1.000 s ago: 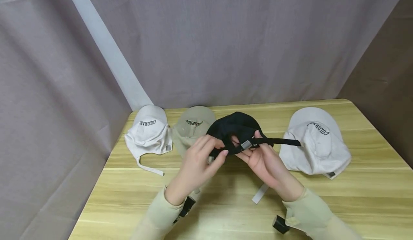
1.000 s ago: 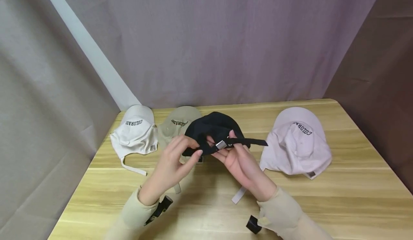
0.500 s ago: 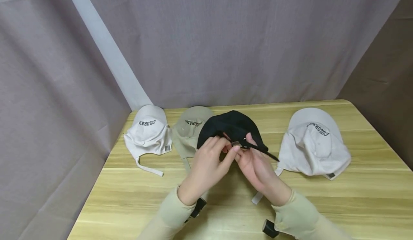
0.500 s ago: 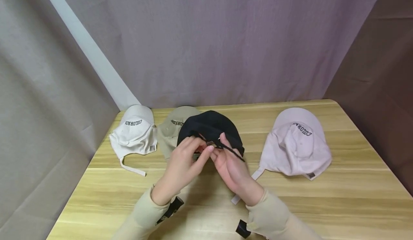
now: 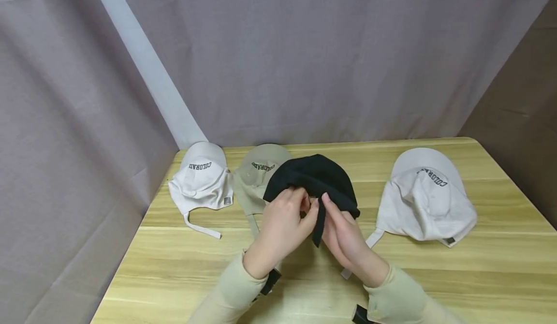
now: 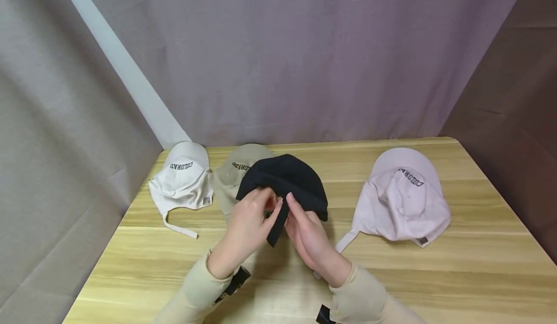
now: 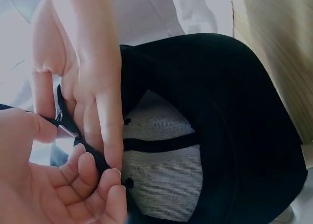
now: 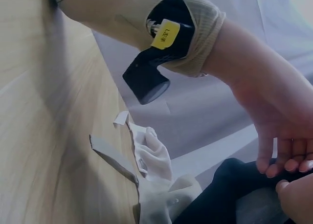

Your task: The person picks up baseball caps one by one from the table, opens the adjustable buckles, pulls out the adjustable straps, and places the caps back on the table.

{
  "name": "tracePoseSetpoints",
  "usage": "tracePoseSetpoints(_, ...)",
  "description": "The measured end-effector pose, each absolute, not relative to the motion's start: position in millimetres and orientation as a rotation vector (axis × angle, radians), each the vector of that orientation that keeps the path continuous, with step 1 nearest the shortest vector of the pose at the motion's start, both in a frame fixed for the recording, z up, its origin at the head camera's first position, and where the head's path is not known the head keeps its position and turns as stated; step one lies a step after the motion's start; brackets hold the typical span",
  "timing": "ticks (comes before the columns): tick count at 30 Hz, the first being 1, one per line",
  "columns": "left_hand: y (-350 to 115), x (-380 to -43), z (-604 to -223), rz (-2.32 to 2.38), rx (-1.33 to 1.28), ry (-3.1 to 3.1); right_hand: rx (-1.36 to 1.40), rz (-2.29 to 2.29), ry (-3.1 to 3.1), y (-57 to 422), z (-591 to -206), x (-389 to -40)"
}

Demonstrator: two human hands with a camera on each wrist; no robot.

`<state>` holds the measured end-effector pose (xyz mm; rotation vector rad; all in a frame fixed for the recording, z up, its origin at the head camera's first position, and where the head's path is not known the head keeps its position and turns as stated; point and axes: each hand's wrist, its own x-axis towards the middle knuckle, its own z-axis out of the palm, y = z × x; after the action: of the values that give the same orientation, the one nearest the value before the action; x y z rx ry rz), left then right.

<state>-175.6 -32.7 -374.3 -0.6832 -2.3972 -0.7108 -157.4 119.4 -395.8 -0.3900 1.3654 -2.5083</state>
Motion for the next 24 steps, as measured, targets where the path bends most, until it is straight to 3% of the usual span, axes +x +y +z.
tracePoseSetpoints(9,-32.7,-171.4,-372.4,-0.669,-0.686,-2.423,-0.193,-2.481,1.597,115.7,-400.7,-154.3)
tracePoseSetpoints(24,-35.1,-172.5,-375.4,-0.518,-0.798,-2.33,-0.357,-2.635,1.403,118.0,-408.4,-156.6)
